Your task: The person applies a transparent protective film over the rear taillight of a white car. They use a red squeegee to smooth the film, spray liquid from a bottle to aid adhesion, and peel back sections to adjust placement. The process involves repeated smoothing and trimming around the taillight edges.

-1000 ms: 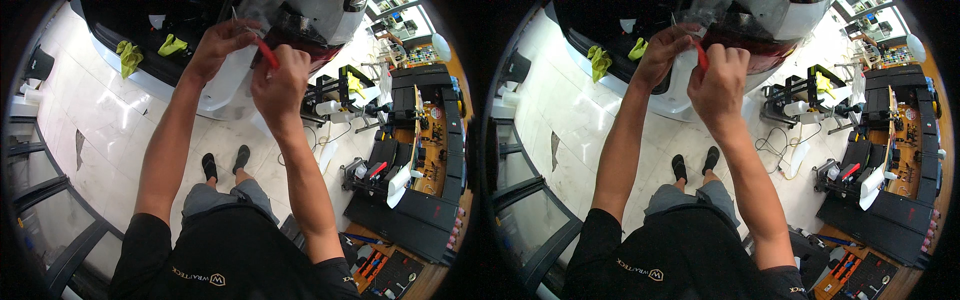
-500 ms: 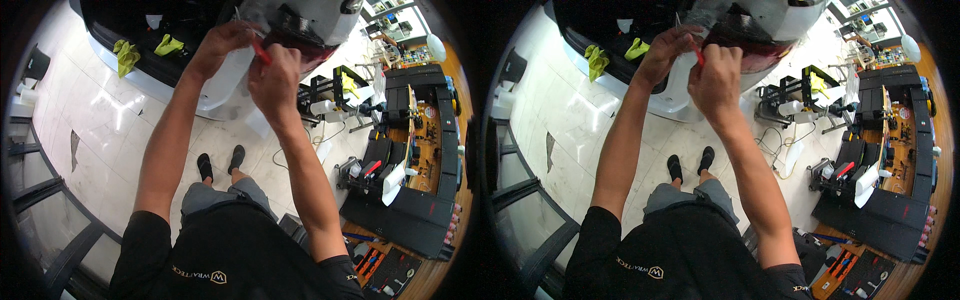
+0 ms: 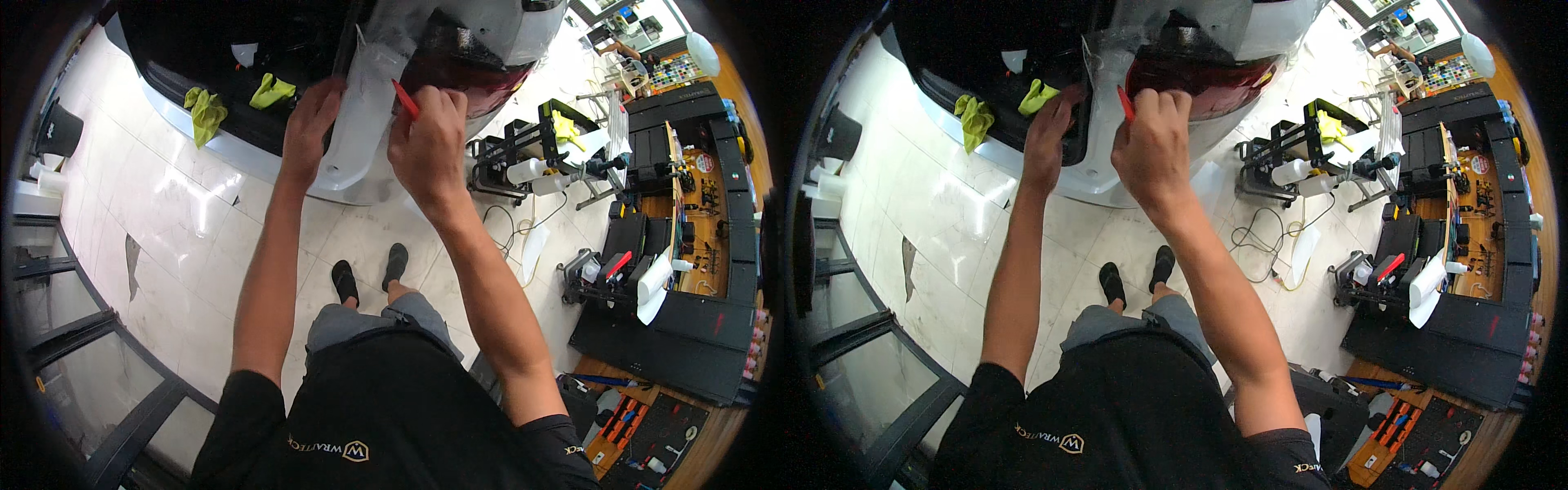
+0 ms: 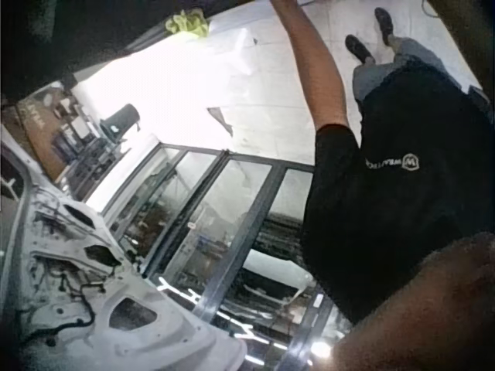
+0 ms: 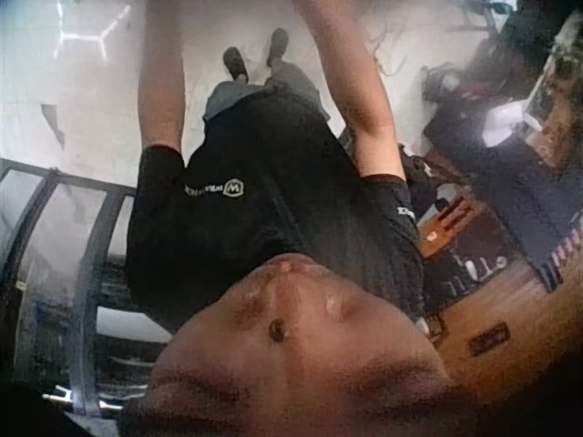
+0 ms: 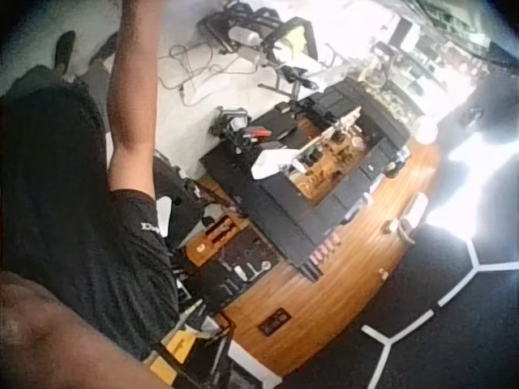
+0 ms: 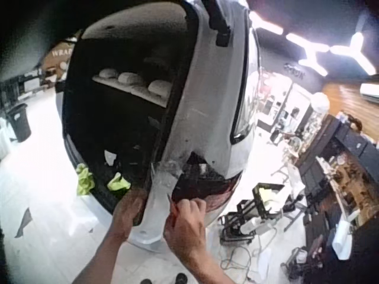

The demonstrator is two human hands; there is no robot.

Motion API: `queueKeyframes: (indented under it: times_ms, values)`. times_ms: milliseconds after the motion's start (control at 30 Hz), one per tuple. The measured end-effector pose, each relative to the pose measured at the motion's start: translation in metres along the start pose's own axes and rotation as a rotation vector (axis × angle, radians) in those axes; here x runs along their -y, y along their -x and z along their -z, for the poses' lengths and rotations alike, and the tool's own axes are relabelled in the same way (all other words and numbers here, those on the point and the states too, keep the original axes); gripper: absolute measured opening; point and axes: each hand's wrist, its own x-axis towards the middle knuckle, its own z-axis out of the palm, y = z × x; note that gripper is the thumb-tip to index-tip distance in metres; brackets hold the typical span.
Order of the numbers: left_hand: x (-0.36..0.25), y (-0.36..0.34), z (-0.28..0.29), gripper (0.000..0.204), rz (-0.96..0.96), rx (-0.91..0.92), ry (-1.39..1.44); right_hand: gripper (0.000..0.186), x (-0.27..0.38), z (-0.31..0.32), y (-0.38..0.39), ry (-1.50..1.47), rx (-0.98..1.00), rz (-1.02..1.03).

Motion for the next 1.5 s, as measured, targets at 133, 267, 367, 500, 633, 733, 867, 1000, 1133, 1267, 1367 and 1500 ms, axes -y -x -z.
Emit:
queueKeyframes:
  times_ms: [133,267,367,500,633,733,867,1000,1133,1267,1367,1500]
  values:
    - [0.027,0.071,0.027,0.054,0.139,-0.087,0.028,0.015,0.01,0.028,0.011,-0.222,-0.004,-0.341]
    - [0.03,0.104,0.024,0.051,0.184,-0.163,-0.054,0.018,-0.003,0.025,0.022,-0.579,-0.181,-0.596]
    - [0.022,0.109,0.025,0.047,0.161,-0.177,-0.194,0.017,-0.003,0.01,0.023,-0.742,-0.325,-0.665]
    - [0.011,0.096,0.029,0.035,0.069,-0.176,-0.446,0.017,-0.008,-0.009,0.031,-0.855,-0.443,-0.702]
    - [-0.039,0.047,-0.034,0.047,-0.384,-0.299,-0.712,0.016,-0.004,-0.021,0.04,-0.947,-0.524,-0.765]
    - [-0.039,0.007,-0.058,0.068,-0.641,-0.338,-0.8,0.016,0.0,-0.019,0.044,-0.963,-0.489,-0.793]
    - [-0.034,-0.019,-0.074,0.08,-0.763,-0.367,-0.891,0.016,-0.01,-0.012,0.042,-0.943,-0.478,-0.666]
    - [-0.031,-0.029,-0.066,0.081,-0.678,-0.364,-0.901,0.017,-0.021,-0.009,0.035,-0.923,-0.459,-0.634]
    - [-0.035,-0.032,-0.067,0.082,-0.71,-0.323,-0.896,0.016,-0.019,-0.008,0.021,-1.026,-0.449,-0.606]
    - [-0.034,-0.032,-0.065,0.079,-0.702,-0.312,-0.869,0.012,-0.029,-0.018,0.016,-0.841,-0.431,-0.479]
    - [-0.034,-0.023,-0.051,0.073,-0.641,-0.3,-0.898,0.018,-0.036,-0.018,0.016,-0.605,-0.314,-0.399]
    - [-0.038,-0.015,-0.048,0.073,-0.561,-0.315,-0.914,0.018,-0.033,-0.026,0.006,-0.532,-0.347,-0.338]
